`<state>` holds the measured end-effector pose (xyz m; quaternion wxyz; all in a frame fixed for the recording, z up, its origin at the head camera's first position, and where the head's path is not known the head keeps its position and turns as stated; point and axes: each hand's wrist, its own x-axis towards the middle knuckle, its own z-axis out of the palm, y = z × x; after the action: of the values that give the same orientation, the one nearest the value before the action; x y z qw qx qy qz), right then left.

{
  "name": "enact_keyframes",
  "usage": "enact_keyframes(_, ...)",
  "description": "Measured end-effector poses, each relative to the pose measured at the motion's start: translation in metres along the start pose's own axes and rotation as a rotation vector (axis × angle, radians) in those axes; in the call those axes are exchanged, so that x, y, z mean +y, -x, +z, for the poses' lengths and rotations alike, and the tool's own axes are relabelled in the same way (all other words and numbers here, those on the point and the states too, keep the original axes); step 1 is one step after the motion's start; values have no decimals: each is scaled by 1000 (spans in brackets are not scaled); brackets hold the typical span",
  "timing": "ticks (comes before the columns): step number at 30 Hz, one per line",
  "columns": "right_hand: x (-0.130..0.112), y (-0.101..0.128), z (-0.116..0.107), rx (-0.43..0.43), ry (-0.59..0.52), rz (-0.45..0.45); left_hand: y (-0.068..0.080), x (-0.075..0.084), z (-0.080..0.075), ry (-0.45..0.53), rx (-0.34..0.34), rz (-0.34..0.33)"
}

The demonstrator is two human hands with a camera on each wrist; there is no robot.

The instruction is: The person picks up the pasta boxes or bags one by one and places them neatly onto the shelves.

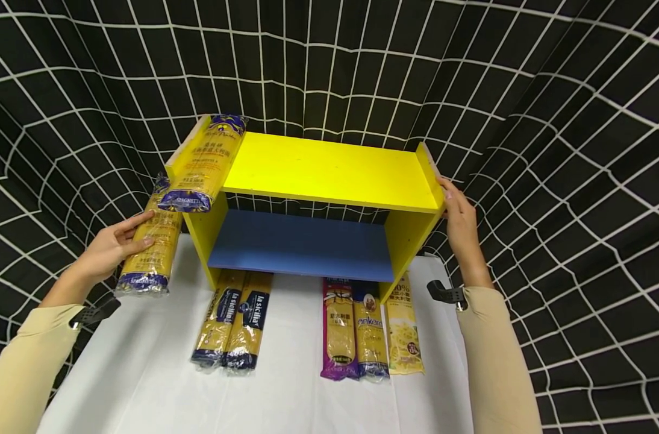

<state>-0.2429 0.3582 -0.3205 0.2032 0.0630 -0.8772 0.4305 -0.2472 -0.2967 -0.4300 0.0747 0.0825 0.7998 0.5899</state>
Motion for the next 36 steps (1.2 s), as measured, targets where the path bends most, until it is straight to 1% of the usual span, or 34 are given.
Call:
enact_keyframes(2, 0, 0, 1, -3, 8, 3, -2, 7, -3, 16, 8, -3)
enact_keyframes(5, 0, 1, 1, -4, 16, 9, -5, 19, -6, -4, 23, -2)
enact_keyframes(9, 1, 2, 0, 0, -3, 16, -9, 37, -9, -14, 33, -2)
enact_keyframes(16, 2, 1, -1, -7, -25, 2, -12, 65, -15, 31, 70, -34)
enact_keyframes(19, 2, 1, 0, -8, -27, 0, -13, 75, -19, 53, 70, -37)
enact_keyframes(24, 2, 0, 1, -9, -20, 3, -16, 93, -25, 182, 63, -44)
enact_keyframes(27, 3, 0, 1, -10, -10, 5, -17, 102, -29, 263, 79, -32)
enact_keyframes(32, 2, 0, 1, -6, -8, 7, -18, 118, -31, 349, 110, -1)
enact_keyframes(36, 2, 0, 1, -5, -11, 8, -18, 132, -30, 385, 130, 17)
